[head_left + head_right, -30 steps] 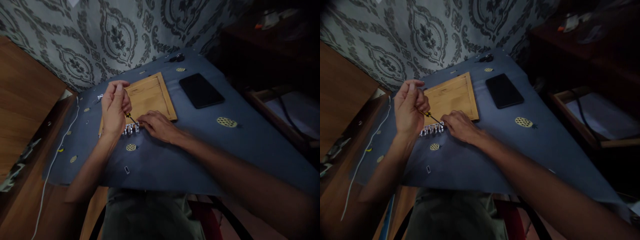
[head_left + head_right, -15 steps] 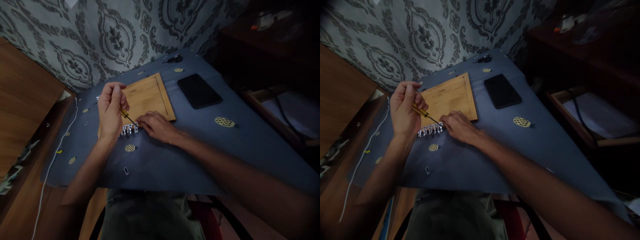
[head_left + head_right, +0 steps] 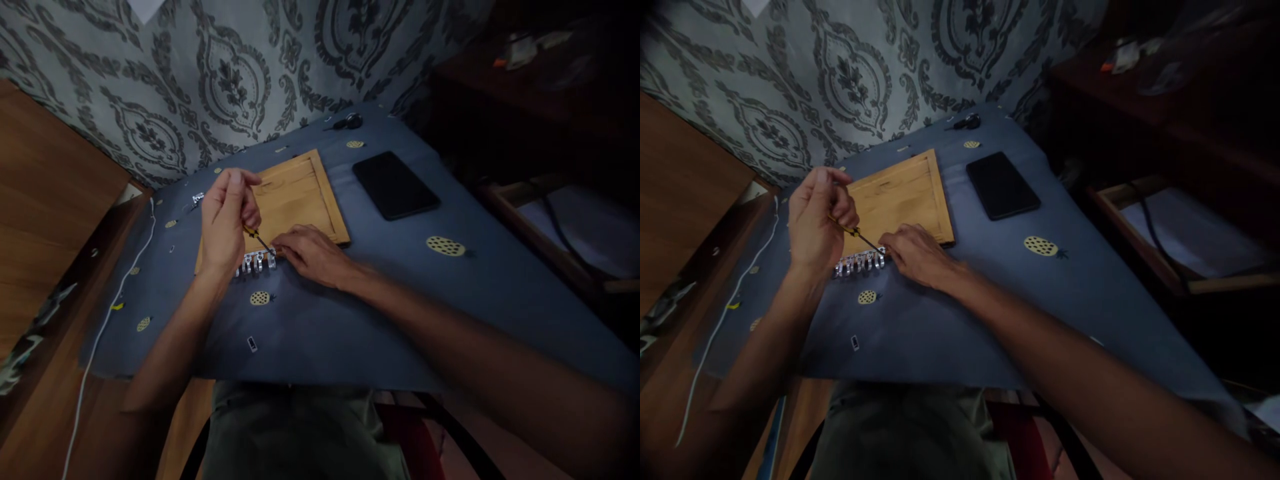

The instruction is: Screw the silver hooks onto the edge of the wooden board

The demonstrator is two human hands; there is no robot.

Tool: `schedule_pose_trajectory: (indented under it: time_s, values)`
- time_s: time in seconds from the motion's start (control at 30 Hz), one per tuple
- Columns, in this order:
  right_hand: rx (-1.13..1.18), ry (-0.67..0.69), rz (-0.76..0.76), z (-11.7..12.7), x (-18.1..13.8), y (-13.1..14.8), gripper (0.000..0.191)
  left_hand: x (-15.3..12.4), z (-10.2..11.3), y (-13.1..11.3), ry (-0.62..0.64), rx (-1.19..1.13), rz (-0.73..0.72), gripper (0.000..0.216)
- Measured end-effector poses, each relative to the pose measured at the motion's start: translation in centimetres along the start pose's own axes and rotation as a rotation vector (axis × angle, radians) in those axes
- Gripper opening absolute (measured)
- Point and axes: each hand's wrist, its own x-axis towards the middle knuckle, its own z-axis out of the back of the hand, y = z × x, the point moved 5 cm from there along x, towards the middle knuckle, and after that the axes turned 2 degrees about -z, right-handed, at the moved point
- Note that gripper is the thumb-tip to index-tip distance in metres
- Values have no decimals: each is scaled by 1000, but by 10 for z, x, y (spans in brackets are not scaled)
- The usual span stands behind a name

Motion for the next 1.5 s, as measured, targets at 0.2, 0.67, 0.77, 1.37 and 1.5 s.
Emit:
schedule_pose_trajectory:
  time_s: [0.2, 0.67, 0.77, 1.37, 1.5]
  values:
    - [-15, 25, -17, 0, 1, 0, 27, -5, -4, 0, -142, -67, -42, 25]
    - [-23, 15, 7, -2, 0, 0, 28, -4, -5, 0, -58, -24, -16, 23]
    - [-28, 13, 5, -2, 0, -1, 29, -9, -11, 0, -93, -42, -58, 24]
    - [-20, 9, -1, -1, -1, 0, 28, -9, -8, -2, -109, -20, -47, 26]
    - [-22, 16, 20, -2, 0, 0, 28, 2, -8, 3, 4, -15, 40, 35]
